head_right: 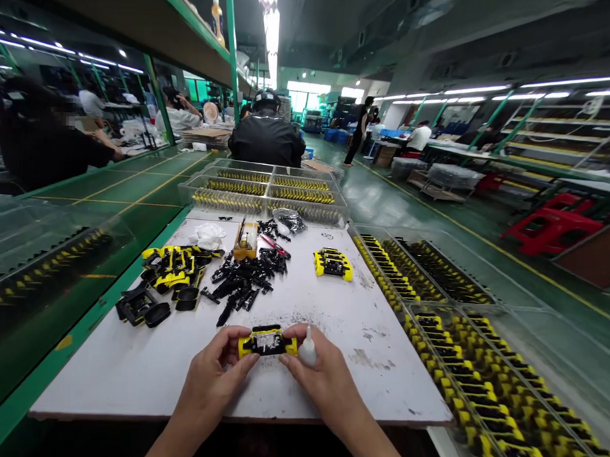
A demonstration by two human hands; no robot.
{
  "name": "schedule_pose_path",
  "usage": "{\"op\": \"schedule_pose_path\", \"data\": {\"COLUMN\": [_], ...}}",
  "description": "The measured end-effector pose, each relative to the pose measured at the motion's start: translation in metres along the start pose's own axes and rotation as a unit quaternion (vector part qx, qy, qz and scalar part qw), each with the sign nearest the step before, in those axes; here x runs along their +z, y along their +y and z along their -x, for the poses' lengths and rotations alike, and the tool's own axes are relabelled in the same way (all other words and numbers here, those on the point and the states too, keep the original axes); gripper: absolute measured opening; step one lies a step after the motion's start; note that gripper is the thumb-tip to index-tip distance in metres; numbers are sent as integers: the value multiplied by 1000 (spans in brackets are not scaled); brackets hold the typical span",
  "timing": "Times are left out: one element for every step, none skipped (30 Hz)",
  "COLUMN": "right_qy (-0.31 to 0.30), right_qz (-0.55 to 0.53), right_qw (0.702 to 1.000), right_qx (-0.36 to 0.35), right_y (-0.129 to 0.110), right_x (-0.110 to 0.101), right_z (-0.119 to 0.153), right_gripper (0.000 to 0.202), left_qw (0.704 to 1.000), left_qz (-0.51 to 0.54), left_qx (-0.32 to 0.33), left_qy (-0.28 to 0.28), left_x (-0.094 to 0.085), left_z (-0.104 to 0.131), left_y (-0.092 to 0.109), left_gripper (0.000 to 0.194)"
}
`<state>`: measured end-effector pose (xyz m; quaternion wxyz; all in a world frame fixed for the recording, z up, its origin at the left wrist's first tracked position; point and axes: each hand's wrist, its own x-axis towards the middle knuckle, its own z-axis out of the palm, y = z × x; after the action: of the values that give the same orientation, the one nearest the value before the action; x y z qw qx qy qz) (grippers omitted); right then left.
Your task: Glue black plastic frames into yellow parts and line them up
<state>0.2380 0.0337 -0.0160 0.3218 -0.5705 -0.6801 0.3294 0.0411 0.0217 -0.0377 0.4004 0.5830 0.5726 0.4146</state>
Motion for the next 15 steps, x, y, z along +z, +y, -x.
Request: {"op": "schedule_pose_path", "data": {"right_qy": [12,24,35,46,54,62,71,79,87,95,101,106,110,113,116], "right_qz": [-4,-8,-9,-8,-4,0,5,10,13,16,18,20,18,12,1], "right_qw": [1000,1000,999,999,999,998,997,997,996,995,995,994,994,993,993], "right_qx": [-6,-8,-9,-7,-3,2,7,11,14,15,16,18,21,28,37], "right_y": [3,6,8,10,10,11,11,11,11,13,15,18,23,28,34], "right_x": [1,2,2,2,1,0,-2,-5,-8,-11,-15,-19,-24,-29,-35], "right_z": [0,0,0,0,0,0,0,0,0,0,0,-2,-4,-7,-11], "right_gripper": [20,19,18,18,18,18,19,19,19,19,19,19,20,22,24], "left_qw": [1000,1000,999,997,996,994,992,991,990,990,989,989,989,989,990], "left_qz": [-11,-22,-34,-44,-53,-60,-64,-66,-69,-73,-77,-80,-81,-79,-72], "left_qx": [6,16,28,42,57,72,84,95,103,109,114,119,123,124,122], "left_qy": [3,11,24,36,47,57,63,64,60,53,44,33,19,7,-3], "left_x": [3,6,9,13,16,20,24,28,31,35,39,43,48,53,58], "left_z": [-1,-2,-3,-4,-6,-8,-10,-12,-14,-16,-19,-22,-26,-30,-36], "left_y": [0,0,0,0,1,2,3,4,5,7,8,10,12,15,18], "left_gripper": [24,24,23,23,22,22,22,21,21,21,20,20,19,19,20]}}
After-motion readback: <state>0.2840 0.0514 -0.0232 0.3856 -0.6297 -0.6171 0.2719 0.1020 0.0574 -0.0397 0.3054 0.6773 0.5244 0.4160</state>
